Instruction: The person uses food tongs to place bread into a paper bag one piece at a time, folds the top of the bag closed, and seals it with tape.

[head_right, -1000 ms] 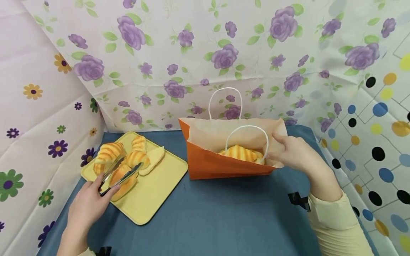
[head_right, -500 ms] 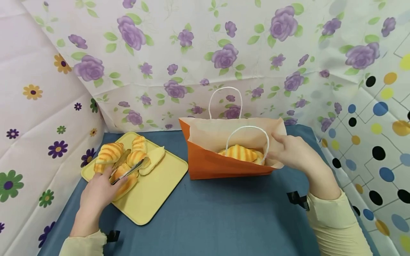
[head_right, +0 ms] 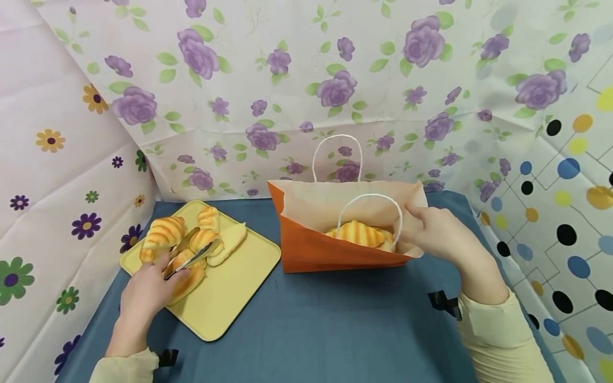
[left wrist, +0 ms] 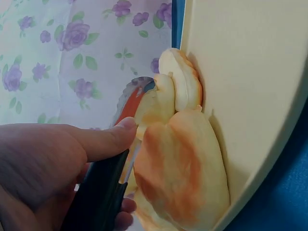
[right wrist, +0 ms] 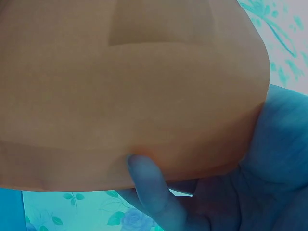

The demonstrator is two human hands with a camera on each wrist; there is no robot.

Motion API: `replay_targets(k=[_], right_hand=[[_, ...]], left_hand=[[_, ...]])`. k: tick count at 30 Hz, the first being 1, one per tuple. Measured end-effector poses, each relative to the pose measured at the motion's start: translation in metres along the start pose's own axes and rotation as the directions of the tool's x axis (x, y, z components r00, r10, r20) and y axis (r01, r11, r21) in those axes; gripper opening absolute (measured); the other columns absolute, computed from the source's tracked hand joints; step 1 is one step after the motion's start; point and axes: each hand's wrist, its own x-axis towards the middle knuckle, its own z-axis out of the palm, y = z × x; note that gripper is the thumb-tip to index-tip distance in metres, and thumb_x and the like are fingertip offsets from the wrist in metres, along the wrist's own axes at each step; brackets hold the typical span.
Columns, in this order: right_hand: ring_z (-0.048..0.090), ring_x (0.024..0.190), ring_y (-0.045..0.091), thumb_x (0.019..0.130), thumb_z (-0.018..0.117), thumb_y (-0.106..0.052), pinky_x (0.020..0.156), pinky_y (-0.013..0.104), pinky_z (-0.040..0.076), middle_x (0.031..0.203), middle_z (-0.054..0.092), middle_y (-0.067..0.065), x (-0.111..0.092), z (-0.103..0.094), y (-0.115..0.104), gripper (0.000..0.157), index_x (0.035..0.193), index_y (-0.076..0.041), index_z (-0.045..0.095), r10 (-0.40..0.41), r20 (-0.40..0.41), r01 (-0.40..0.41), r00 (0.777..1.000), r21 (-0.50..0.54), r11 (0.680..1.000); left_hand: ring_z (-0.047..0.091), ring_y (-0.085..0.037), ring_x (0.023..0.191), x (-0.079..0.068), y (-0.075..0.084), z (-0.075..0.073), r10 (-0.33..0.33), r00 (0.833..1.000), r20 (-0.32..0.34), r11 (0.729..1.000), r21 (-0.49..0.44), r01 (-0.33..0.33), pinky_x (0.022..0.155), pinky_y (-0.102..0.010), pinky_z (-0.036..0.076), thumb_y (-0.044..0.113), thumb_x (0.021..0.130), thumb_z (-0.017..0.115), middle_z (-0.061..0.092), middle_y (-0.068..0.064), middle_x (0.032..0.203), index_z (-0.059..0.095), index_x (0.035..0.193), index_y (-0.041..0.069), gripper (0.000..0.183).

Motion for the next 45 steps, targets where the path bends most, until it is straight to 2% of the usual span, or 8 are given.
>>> replay_targets(k=[8, 14, 17, 20, 24, 29, 40, 45], right_hand=[[0.064, 0.12, 0.051, 0.101, 0.07, -0.058, 0.089, 0.063, 0.055, 0.141, 0.059, 0.037, 0.0, 0.0, 0.001, 0.096, 0.16, 0.011, 0.038, 0.0, -0.002, 0.0, 1.0, -0.007, 1.0], [0.062, 0.122, 0.054, 0.1, 0.07, -0.058, 0.091, 0.065, 0.054, 0.142, 0.058, 0.038, 0.001, 0.0, 0.0, 0.095, 0.158, 0.012, 0.041, -0.01, 0.001, 0.01, 1.0, -0.018, 1.0], [0.062, 0.123, 0.054, 0.101, 0.07, -0.057, 0.092, 0.065, 0.054, 0.143, 0.058, 0.037, 0.001, -0.001, -0.001, 0.093, 0.157, 0.011, 0.043, -0.017, 0.004, 0.017, 1.0, -0.012, 1.0], [0.061, 0.124, 0.054, 0.101, 0.07, -0.056, 0.093, 0.066, 0.053, 0.144, 0.058, 0.037, 0.0, -0.001, -0.002, 0.09, 0.155, 0.012, 0.046, -0.026, 0.0, 0.026, 1.0, -0.011, 1.0], [0.062, 0.123, 0.054, 0.1, 0.071, -0.057, 0.092, 0.066, 0.053, 0.141, 0.06, 0.036, 0.0, 0.0, -0.003, 0.09, 0.154, 0.012, 0.047, -0.029, -0.003, 0.029, 1.0, -0.019, 0.999], [0.063, 0.122, 0.053, 0.1, 0.071, -0.057, 0.093, 0.066, 0.053, 0.141, 0.06, 0.036, 0.0, 0.0, -0.003, 0.09, 0.154, 0.011, 0.049, -0.031, -0.012, 0.031, 0.999, -0.021, 0.999], [0.064, 0.12, 0.05, 0.1, 0.07, -0.058, 0.092, 0.066, 0.054, 0.144, 0.058, 0.036, -0.001, 0.001, 0.0, 0.092, 0.156, 0.01, 0.046, -0.019, -0.005, 0.019, 1.0, -0.011, 1.0], [0.063, 0.121, 0.051, 0.101, 0.07, -0.058, 0.092, 0.065, 0.054, 0.143, 0.058, 0.036, 0.0, 0.001, -0.001, 0.09, 0.156, 0.01, 0.047, -0.026, -0.002, 0.026, 1.0, -0.012, 1.0]], left_hand=[[0.063, -0.058, 0.103, -0.003, -0.003, 0.003, 0.034, 0.997, -0.063, 0.999, 0.022, -0.033, 0.074, -0.064, 0.053, 0.05, 0.105, 0.066, 0.051, -0.044, 0.14, 0.041, 0.163, -0.001, 0.081], [0.064, -0.054, 0.088, -0.007, -0.005, 0.006, 0.051, 0.985, -0.162, 0.999, 0.008, -0.05, 0.068, -0.064, 0.053, 0.05, 0.106, 0.067, 0.055, -0.042, 0.134, 0.041, 0.163, 0.0, 0.08], [0.063, -0.052, 0.083, -0.009, -0.002, 0.008, 0.062, 0.97, -0.233, 0.998, -0.009, -0.066, 0.066, -0.064, 0.052, 0.048, 0.106, 0.067, 0.056, -0.04, 0.13, 0.043, 0.161, -0.001, 0.078], [0.062, -0.05, 0.079, -0.01, 0.001, 0.008, 0.083, 0.948, -0.306, 0.995, -0.022, -0.095, 0.066, -0.065, 0.051, 0.046, 0.105, 0.069, 0.059, -0.037, 0.123, 0.047, 0.159, -0.001, 0.075], [0.061, -0.045, 0.076, -0.012, 0.006, 0.007, 0.107, 0.923, -0.371, 0.99, -0.048, -0.134, 0.065, -0.062, 0.05, 0.047, 0.104, 0.071, 0.061, -0.031, 0.11, 0.051, 0.157, 0.001, 0.073], [0.057, -0.035, 0.073, -0.015, 0.018, 0.003, 0.098, 0.907, -0.411, 0.984, -0.095, -0.149, 0.062, -0.053, 0.045, 0.047, 0.102, 0.073, 0.06, -0.021, 0.096, 0.052, 0.158, 0.002, 0.075], [0.052, -0.029, 0.071, -0.024, 0.04, -0.006, 0.138, 0.877, -0.46, 0.967, -0.127, -0.219, 0.06, -0.045, 0.039, 0.042, 0.1, 0.078, 0.059, -0.016, 0.093, 0.051, 0.157, 0.002, 0.075], [0.047, -0.025, 0.066, -0.025, 0.045, -0.003, 0.168, 0.854, -0.493, 0.958, -0.124, -0.26, 0.058, -0.04, 0.036, 0.039, 0.098, 0.081, 0.056, -0.012, 0.089, 0.054, 0.156, 0.003, 0.073]])
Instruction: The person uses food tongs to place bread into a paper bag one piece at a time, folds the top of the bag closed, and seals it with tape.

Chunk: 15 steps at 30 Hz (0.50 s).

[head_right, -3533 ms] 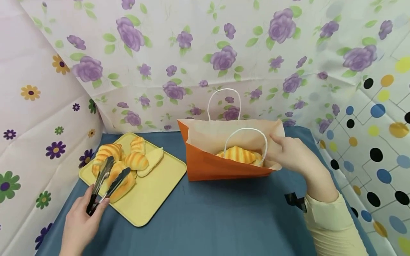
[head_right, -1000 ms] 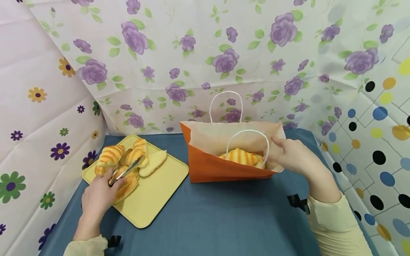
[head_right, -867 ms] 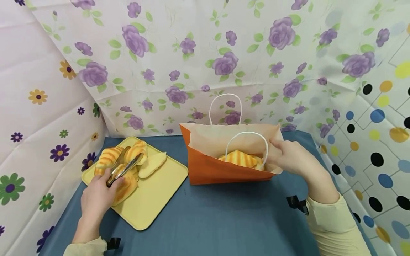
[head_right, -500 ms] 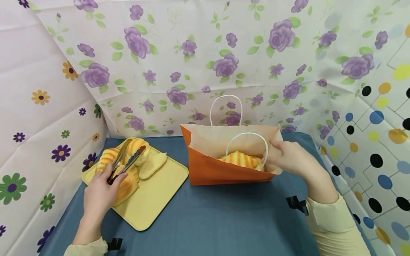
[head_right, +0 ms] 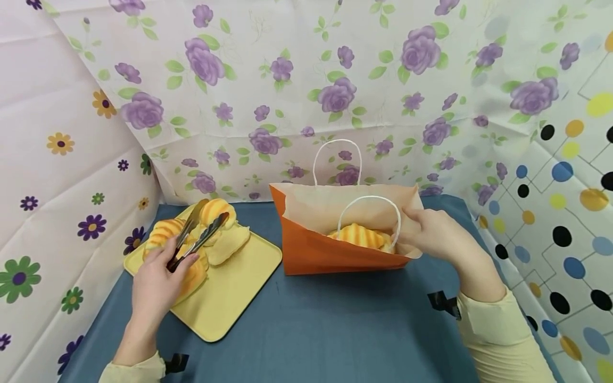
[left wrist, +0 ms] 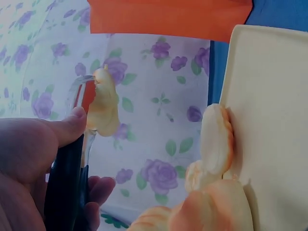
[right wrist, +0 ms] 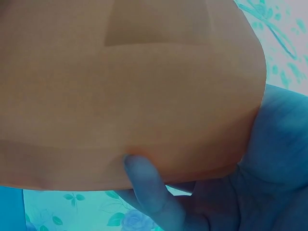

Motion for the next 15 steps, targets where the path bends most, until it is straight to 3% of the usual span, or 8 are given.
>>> replay_targets(k=[7, 15], right_hand=[[0.062, 0.123, 0.053, 0.101, 0.068, -0.06, 0.091, 0.065, 0.054, 0.145, 0.057, 0.037, 0.0, -0.001, 0.001, 0.095, 0.159, 0.01, 0.042, 0.006, 0.0, -0.006, 1.0, -0.005, 1.0], [0.065, 0.119, 0.049, 0.103, 0.065, -0.06, 0.09, 0.063, 0.055, 0.147, 0.054, 0.038, -0.003, -0.004, 0.001, 0.095, 0.161, 0.009, 0.037, 0.017, 0.0, -0.017, 1.0, -0.004, 1.0]], left_hand=[[0.053, -0.027, 0.071, -0.002, 0.005, 0.005, 0.016, 1.0, -0.011, 1.0, -0.018, -0.016, 0.061, -0.042, 0.04, 0.039, 0.098, 0.081, 0.063, -0.015, 0.097, 0.055, 0.154, 0.003, 0.072], [0.048, -0.025, 0.071, -0.002, 0.013, 0.006, 0.059, 0.998, -0.024, 0.998, -0.03, -0.06, 0.061, -0.04, 0.036, 0.035, 0.096, 0.083, 0.058, -0.012, 0.09, 0.057, 0.153, 0.001, 0.071]])
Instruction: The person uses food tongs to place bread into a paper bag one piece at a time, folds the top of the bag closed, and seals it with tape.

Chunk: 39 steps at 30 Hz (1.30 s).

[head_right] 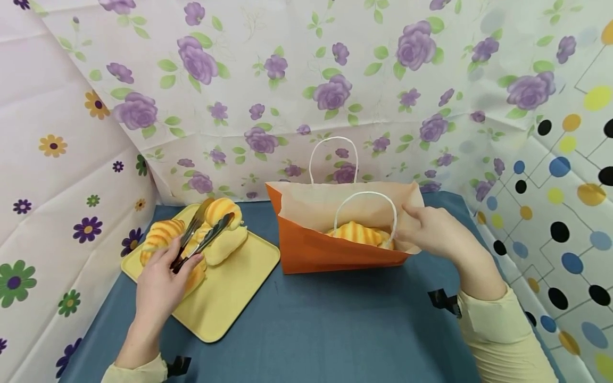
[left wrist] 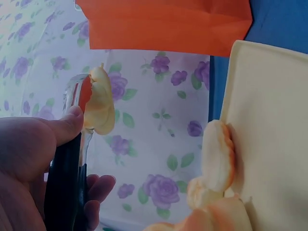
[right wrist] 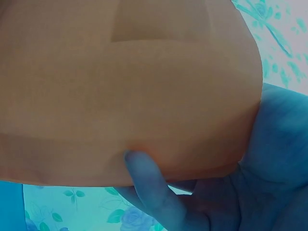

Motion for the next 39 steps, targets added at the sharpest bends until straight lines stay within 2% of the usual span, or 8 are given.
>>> replay_targets(k=[5, 10, 16, 22, 27, 30, 36, 39], right_hand=[[0.066, 0.117, 0.047, 0.103, 0.065, -0.06, 0.089, 0.061, 0.056, 0.147, 0.053, 0.038, 0.002, -0.002, 0.001, 0.094, 0.163, 0.006, 0.036, -0.013, 0.009, 0.013, 1.0, -0.007, 1.0], [0.064, 0.119, 0.049, 0.099, 0.074, -0.054, 0.089, 0.061, 0.055, 0.145, 0.055, 0.038, 0.007, -0.008, 0.002, 0.098, 0.163, 0.007, 0.034, -0.009, 0.028, 0.01, 1.0, -0.019, 1.0], [0.065, 0.106, 0.039, 0.091, 0.085, -0.043, 0.083, 0.054, 0.055, 0.118, 0.071, 0.023, 0.011, -0.011, 0.003, 0.103, 0.163, 0.008, 0.032, 0.015, 0.063, -0.014, 0.998, -0.028, 1.0], [0.064, 0.094, 0.031, 0.092, 0.084, -0.043, 0.082, 0.052, 0.053, 0.093, 0.068, 0.008, 0.014, -0.011, 0.001, 0.103, 0.164, 0.008, 0.03, 0.017, 0.073, -0.016, 0.997, -0.021, 1.0], [0.064, 0.1, 0.034, 0.093, 0.084, -0.041, 0.085, 0.054, 0.054, 0.096, 0.069, 0.009, 0.014, -0.009, -0.002, 0.101, 0.165, 0.007, 0.031, 0.029, 0.068, -0.028, 0.997, -0.015, 0.999], [0.064, 0.11, 0.041, 0.092, 0.084, -0.042, 0.087, 0.058, 0.055, 0.115, 0.072, 0.019, 0.013, -0.008, -0.003, 0.101, 0.164, 0.007, 0.032, 0.023, 0.053, -0.022, 0.998, -0.013, 1.0], [0.06, 0.123, 0.05, 0.092, 0.083, -0.045, 0.093, 0.066, 0.052, 0.143, 0.058, 0.036, 0.01, -0.007, -0.004, 0.103, 0.164, 0.007, 0.031, 0.023, 0.051, -0.022, 0.998, -0.015, 1.0], [0.059, 0.125, 0.052, 0.093, 0.083, -0.047, 0.095, 0.068, 0.051, 0.146, 0.056, 0.037, 0.009, -0.007, -0.003, 0.103, 0.164, 0.007, 0.031, 0.023, 0.05, -0.022, 0.998, -0.017, 1.0]], left_hand=[[0.055, -0.027, 0.073, 0.006, 0.013, -0.01, 0.033, 0.999, -0.005, 0.999, -0.016, -0.034, 0.061, -0.041, 0.042, 0.035, 0.097, 0.082, 0.065, -0.018, 0.104, 0.056, 0.155, 0.003, 0.071], [0.058, -0.027, 0.074, 0.017, 0.031, -0.022, 0.13, 0.991, -0.038, 0.991, -0.031, -0.132, 0.061, -0.043, 0.044, 0.031, 0.094, 0.085, 0.066, -0.018, 0.105, 0.059, 0.153, 0.004, 0.07], [0.057, -0.024, 0.073, 0.03, 0.058, -0.033, 0.253, 0.967, -0.033, 0.967, -0.014, -0.254, 0.058, -0.039, 0.042, 0.03, 0.092, 0.087, 0.064, -0.014, 0.1, 0.061, 0.152, 0.007, 0.07], [0.055, -0.019, 0.069, 0.041, 0.084, -0.039, 0.335, 0.942, -0.004, 0.942, 0.0, -0.335, 0.054, -0.035, 0.039, 0.035, 0.092, 0.086, 0.061, -0.01, 0.097, 0.059, 0.155, 0.01, 0.073], [0.054, -0.019, 0.064, 0.055, 0.11, -0.042, 0.437, 0.899, 0.021, 0.899, 0.037, -0.437, 0.049, -0.033, 0.038, 0.042, 0.092, 0.085, 0.066, -0.011, 0.105, 0.061, 0.154, 0.012, 0.073], [0.05, -0.017, 0.06, 0.065, 0.124, -0.042, 0.496, 0.866, 0.065, 0.865, 0.045, -0.499, 0.048, -0.032, 0.038, 0.045, 0.094, 0.082, 0.065, -0.011, 0.106, 0.06, 0.154, 0.011, 0.072], [0.044, -0.015, 0.054, 0.086, 0.137, -0.038, 0.538, 0.813, 0.225, 0.831, 0.023, -0.556, 0.047, -0.032, 0.039, 0.047, 0.096, 0.079, 0.063, -0.009, 0.104, 0.06, 0.155, 0.013, 0.071], [0.051, -0.016, 0.059, 0.096, 0.139, -0.036, 0.543, 0.773, 0.327, 0.812, 0.028, -0.583, 0.05, -0.032, 0.043, 0.048, 0.098, 0.077, 0.066, -0.01, 0.112, 0.058, 0.157, 0.014, 0.071]])
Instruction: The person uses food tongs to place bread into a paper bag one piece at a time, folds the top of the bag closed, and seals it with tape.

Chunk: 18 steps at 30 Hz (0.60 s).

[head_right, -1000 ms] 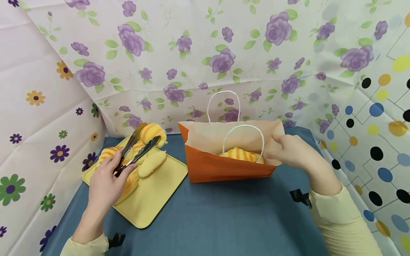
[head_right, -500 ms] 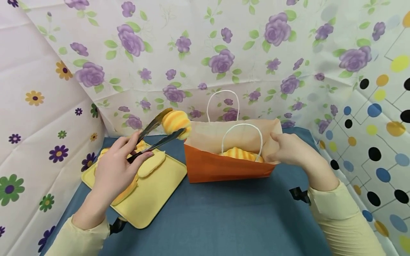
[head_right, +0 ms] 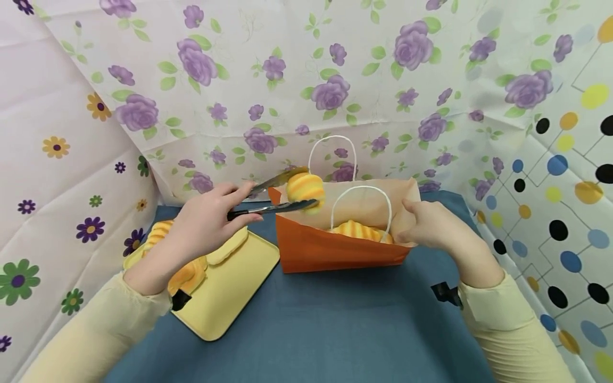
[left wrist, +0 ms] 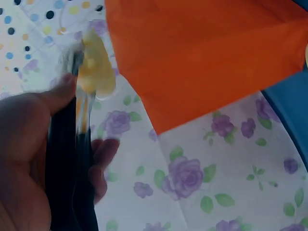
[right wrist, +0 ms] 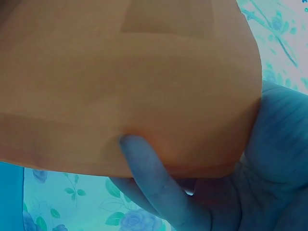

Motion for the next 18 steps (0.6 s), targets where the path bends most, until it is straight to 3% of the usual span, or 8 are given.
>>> replay_targets(k=[5, 10, 15, 18], right_hand=[[0.057, 0.127, 0.055, 0.094, 0.081, -0.048, 0.097, 0.069, 0.05, 0.149, 0.051, 0.039, 0.001, 0.0, 0.001, 0.102, 0.164, 0.008, 0.031, -0.005, -0.006, 0.005, 1.0, -0.008, 1.0], [0.054, 0.13, 0.057, 0.095, 0.081, -0.045, 0.099, 0.07, 0.049, 0.153, 0.046, 0.039, 0.002, 0.001, 0.002, 0.1, 0.163, 0.009, 0.031, -0.006, -0.009, 0.006, 1.0, -0.007, 1.0], [0.053, 0.131, 0.058, 0.094, 0.082, -0.045, 0.099, 0.071, 0.048, 0.152, 0.047, 0.04, 0.003, 0.001, 0.0, 0.101, 0.163, 0.01, 0.032, -0.005, -0.014, 0.004, 1.0, -0.011, 1.0], [0.052, 0.132, 0.059, 0.093, 0.081, -0.047, 0.1, 0.072, 0.047, 0.152, 0.046, 0.04, 0.004, 0.002, -0.001, 0.102, 0.162, 0.01, 0.032, -0.004, -0.01, 0.003, 1.0, -0.01, 1.0]], left_hand=[[0.056, -0.015, 0.066, 0.013, -0.005, 0.0, 0.07, 0.989, 0.129, 0.996, 0.047, -0.077, 0.052, -0.032, 0.043, 0.051, 0.101, 0.072, 0.066, -0.007, 0.113, 0.055, 0.159, 0.014, 0.071], [0.058, -0.017, 0.069, 0.03, -0.006, -0.001, 0.063, 0.975, 0.215, 0.995, 0.059, -0.078, 0.054, -0.034, 0.045, 0.052, 0.102, 0.071, 0.067, -0.006, 0.112, 0.056, 0.158, 0.017, 0.068], [0.062, -0.019, 0.077, 0.053, -0.003, -0.006, 0.06, 0.932, 0.357, 0.989, 0.104, -0.104, 0.059, -0.036, 0.05, 0.055, 0.103, 0.069, 0.067, -0.003, 0.109, 0.056, 0.159, 0.022, 0.066], [0.067, -0.021, 0.085, 0.067, 0.003, -0.01, 0.057, 0.901, 0.43, 0.98, 0.148, -0.133, 0.064, -0.039, 0.054, 0.055, 0.103, 0.068, 0.069, -0.003, 0.116, 0.058, 0.157, 0.021, 0.064]])
